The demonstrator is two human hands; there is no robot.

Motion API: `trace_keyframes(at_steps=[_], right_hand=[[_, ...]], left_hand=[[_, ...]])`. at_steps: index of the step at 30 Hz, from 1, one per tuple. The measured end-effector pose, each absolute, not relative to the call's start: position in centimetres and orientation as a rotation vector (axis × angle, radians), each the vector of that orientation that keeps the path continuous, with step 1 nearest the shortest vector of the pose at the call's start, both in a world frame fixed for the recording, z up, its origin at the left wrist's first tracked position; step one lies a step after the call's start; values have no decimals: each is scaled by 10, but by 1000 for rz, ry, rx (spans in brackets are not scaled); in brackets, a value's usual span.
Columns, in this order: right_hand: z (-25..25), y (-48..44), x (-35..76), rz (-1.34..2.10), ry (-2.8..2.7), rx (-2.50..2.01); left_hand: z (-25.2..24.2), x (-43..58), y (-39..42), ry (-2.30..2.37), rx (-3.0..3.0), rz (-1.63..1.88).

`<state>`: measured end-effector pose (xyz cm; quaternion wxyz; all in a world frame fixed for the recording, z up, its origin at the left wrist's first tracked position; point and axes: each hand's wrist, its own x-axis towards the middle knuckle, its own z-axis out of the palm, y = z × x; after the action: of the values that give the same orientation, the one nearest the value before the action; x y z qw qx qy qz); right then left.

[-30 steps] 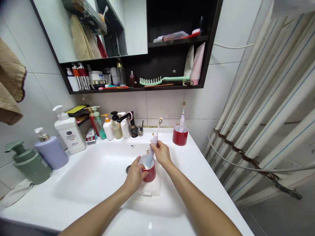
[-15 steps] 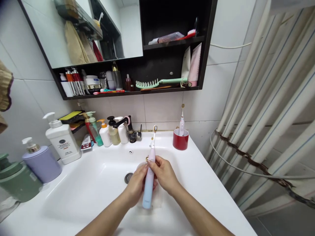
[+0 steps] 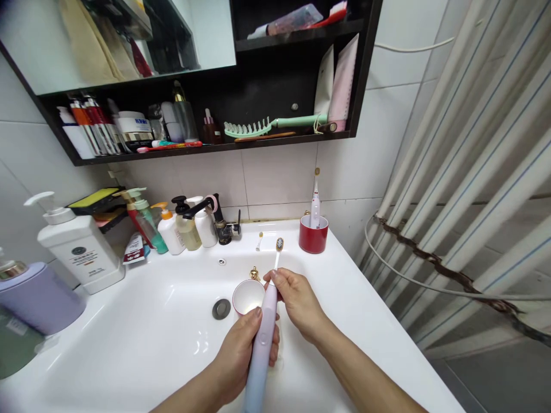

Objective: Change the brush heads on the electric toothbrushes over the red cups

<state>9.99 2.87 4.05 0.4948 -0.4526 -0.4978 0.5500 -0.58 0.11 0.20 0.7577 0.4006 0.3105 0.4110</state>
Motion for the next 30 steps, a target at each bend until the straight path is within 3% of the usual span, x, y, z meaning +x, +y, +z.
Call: trace_keyframes(at_steps=[9, 30], right_hand=[[37, 28, 98, 1430, -1125, -1039], [34, 23, 90, 1234, -1042, -1091]], left_hand=[[7, -5, -4, 733, 894, 906], [11, -2, -8, 877, 1043, 896]])
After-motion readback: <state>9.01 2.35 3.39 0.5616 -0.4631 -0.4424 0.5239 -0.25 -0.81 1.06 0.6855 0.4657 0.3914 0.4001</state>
